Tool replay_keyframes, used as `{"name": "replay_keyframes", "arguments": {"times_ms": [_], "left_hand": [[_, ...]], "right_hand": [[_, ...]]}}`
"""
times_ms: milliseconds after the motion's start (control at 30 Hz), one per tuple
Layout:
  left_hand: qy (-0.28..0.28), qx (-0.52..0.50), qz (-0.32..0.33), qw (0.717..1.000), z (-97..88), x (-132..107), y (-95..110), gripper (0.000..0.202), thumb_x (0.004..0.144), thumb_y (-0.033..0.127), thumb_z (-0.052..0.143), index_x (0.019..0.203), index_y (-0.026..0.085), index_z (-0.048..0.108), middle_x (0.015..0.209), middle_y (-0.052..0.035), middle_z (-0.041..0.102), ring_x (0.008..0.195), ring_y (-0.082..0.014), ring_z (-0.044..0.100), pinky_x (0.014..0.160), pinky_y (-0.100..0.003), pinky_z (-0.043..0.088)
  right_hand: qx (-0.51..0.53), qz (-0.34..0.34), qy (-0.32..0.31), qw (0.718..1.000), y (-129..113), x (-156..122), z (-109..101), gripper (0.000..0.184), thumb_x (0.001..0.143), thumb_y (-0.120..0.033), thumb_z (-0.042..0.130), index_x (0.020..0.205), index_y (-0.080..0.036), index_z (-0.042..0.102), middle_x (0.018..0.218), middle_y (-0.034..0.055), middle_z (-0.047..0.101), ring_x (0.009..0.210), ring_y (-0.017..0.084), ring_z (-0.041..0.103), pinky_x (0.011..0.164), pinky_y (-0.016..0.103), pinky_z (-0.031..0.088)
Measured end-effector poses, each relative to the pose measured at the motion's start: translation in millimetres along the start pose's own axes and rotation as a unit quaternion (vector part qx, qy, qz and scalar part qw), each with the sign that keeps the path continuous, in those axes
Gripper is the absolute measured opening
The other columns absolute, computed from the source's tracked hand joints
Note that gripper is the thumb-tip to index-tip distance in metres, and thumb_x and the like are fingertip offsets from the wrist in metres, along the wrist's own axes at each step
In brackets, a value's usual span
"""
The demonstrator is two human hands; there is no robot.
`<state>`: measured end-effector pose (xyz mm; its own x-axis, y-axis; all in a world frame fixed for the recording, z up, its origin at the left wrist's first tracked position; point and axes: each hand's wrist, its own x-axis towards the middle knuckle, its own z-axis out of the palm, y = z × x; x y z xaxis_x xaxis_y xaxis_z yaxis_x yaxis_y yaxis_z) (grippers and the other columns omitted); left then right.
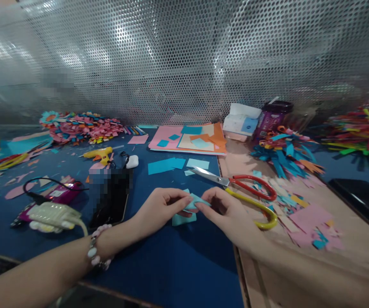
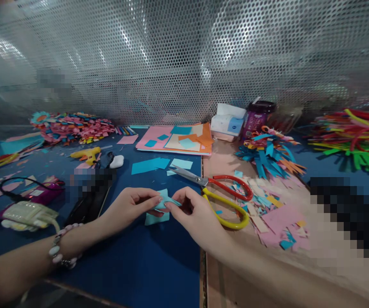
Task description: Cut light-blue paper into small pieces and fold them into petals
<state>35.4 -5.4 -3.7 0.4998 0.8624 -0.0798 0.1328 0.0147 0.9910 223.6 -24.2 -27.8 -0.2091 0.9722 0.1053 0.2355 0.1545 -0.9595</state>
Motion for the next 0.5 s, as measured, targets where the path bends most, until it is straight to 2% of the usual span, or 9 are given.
{"name": "replay_keyframes", "arguments": {"times_ms": [500], "left_hand": [[0.005, -0.015, -0.001, 1.000, 0.6, 0.6, 1.2, 0.027, 0.082, 0.035, 0.060, 0.093, 0.012, 0.070, 0.084, -0.0055, 0.070, 0.079, -0.0173, 0.067, 0.080, -0.035, 0.057]], "right_hand": [[-0.013, -0.009, 0.005, 1.000, -1.4, -0.6, 0.1, 0.021, 0.084, -0.041, 0.057, 0.083, -0.021, 0.052, 0.070, -0.0031, 0.049, 0.061, 0.011, 0.045, 0.054, 0.024, 0.037]]}}
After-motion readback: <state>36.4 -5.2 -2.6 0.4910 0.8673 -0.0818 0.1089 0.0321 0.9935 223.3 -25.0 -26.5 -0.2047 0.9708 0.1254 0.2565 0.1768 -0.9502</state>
